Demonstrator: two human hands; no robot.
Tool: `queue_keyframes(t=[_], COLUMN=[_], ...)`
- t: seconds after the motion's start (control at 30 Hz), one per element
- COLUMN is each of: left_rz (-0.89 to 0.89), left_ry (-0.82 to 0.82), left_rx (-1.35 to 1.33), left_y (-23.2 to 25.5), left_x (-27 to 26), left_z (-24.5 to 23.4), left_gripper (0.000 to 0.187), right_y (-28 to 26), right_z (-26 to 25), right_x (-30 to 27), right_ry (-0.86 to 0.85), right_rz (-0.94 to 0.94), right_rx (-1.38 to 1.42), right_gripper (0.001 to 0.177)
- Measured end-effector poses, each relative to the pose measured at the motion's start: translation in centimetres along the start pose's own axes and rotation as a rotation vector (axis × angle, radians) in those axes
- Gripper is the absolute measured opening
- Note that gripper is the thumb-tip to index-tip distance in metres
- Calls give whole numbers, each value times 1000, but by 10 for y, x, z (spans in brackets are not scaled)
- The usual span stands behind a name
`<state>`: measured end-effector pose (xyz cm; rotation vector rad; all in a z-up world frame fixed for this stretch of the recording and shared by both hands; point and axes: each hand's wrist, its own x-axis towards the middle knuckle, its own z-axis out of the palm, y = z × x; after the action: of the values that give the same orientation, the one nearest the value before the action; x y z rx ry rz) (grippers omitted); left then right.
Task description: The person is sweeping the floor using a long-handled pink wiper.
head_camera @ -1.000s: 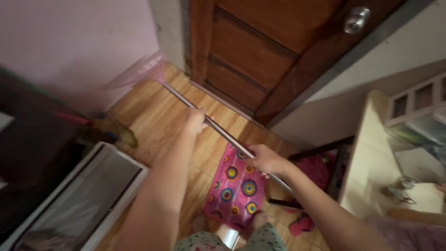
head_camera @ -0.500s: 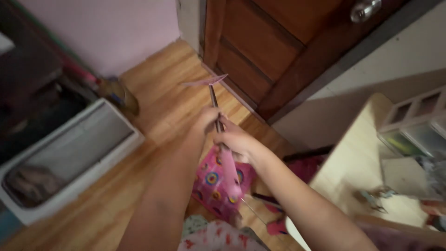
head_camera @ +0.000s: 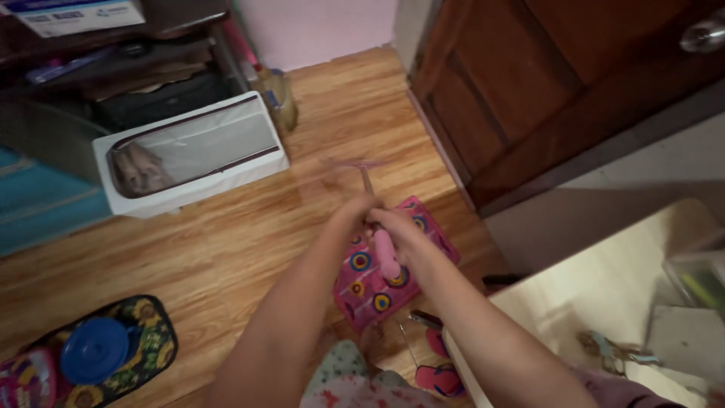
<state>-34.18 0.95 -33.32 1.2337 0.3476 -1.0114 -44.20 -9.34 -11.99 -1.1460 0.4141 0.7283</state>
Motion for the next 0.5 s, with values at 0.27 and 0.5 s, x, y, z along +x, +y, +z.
queue_keyframes(t=[0.27,0.5], left_rz=[202,-40], left_ry=[283,-28], left_rx=[-86,-227], left_y=[-45,-75], left_x=[-44,-64], left_z=[-14,-3], left_gripper=[23,28], right_y=[49,102], right_z=[2,-33], right_x=[-1,36], right_ry=[-33,-68], right_rz=[339,316], right_rx=[52,224], right_gripper=[9,11])
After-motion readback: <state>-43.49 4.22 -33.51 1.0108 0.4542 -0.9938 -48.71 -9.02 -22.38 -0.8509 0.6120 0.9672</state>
